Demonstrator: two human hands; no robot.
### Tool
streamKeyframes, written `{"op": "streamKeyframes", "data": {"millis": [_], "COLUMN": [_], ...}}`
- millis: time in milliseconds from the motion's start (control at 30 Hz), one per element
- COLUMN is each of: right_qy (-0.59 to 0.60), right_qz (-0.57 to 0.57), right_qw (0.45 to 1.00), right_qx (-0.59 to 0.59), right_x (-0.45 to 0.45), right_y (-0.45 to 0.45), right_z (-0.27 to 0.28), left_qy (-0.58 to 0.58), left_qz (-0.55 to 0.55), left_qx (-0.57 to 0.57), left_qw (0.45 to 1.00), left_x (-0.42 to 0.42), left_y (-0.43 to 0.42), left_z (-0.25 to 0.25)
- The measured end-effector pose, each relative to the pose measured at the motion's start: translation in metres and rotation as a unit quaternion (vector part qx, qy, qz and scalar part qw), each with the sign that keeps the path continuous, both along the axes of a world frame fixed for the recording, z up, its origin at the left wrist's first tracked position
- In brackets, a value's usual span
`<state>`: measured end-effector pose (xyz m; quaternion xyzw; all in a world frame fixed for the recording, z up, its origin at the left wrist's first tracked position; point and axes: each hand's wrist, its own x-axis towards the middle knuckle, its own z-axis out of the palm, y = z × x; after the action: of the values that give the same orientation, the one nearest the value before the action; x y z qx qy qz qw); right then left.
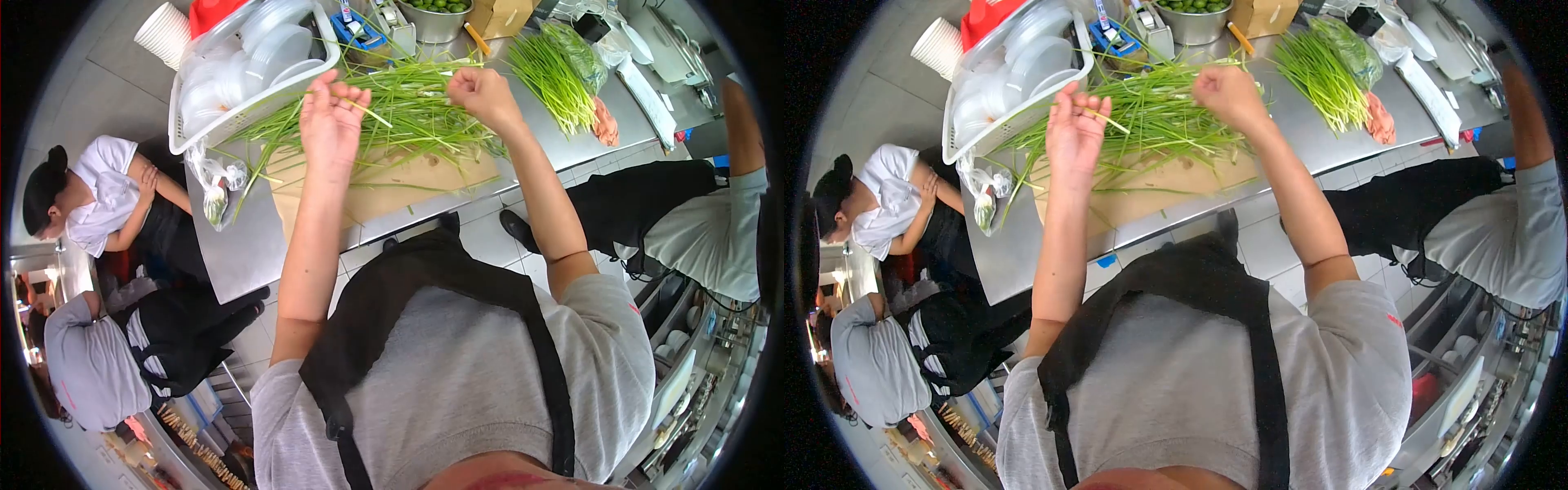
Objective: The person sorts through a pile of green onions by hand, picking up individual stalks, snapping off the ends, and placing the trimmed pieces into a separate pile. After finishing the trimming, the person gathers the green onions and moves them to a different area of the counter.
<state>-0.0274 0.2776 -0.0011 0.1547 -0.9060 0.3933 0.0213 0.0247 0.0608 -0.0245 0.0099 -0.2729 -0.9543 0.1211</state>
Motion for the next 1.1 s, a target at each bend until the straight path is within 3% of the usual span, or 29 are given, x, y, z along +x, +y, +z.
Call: {"op": "streamKeyframes", "data": {"millis": [33,67,133,333,467,533,733,867,933,1067,1100], "right_qy": [0.09,0.088,0.211,0.005,0.04,-0.036,-0.157,-0.108,-0.019,0.029,0.047], "right_qz": [-0.029,-0.029,-0.012,0.09,0.085,0.08,0.13,0.148,0.104,0.082,0.084], "right_qw": [0.989,0.989,0.967,0.97,0.973,0.994,0.975,0.965,0.945,0.933,0.959], "right_qx": [0.115,0.116,0.142,0.225,0.209,0.066,-0.091,-0.186,-0.308,-0.35,-0.265], "right_x": [-0.007,-0.007,-0.002,0.027,0.024,0.022,0.022,0.041,0.05,0.05,0.045], "right_y": [0.007,0.01,0.013,-0.013,-0.012,-0.006,0.004,0.01,0.014,0.004,-0.004], "right_z": [-0.011,-0.019,-0.027,-0.037,-0.043,-0.028,-0.007,0.041,0.068,0.065,0.049], "left_qy": [-0.032,-0.034,0.027,-0.051,-0.085,-0.114,-0.13,-0.094,-0.057,0.013,0.014], "left_qz": [0.009,0.009,-0.066,-0.126,-0.135,-0.157,-0.239,-0.219,-0.229,-0.226,-0.228], "left_qx": [-0.001,0.0,0.023,-0.021,-0.061,-0.105,-0.224,-0.193,-0.168,-0.144,-0.144], "left_qw": [0.999,0.999,0.997,0.991,0.985,0.975,0.936,0.952,0.957,0.963,0.963], "left_x": [0.002,0.001,0.002,0.007,0.01,0.012,0.018,0.009,0.005,0.008,0.01], "left_y": [-0.003,-0.011,-0.022,-0.011,-0.006,-0.006,0.013,0.02,0.016,0.023,0.028], "left_z": [0.002,-0.006,-0.019,-0.034,-0.036,-0.037,-0.029,-0.018,-0.014,-0.005,-0.004]}}
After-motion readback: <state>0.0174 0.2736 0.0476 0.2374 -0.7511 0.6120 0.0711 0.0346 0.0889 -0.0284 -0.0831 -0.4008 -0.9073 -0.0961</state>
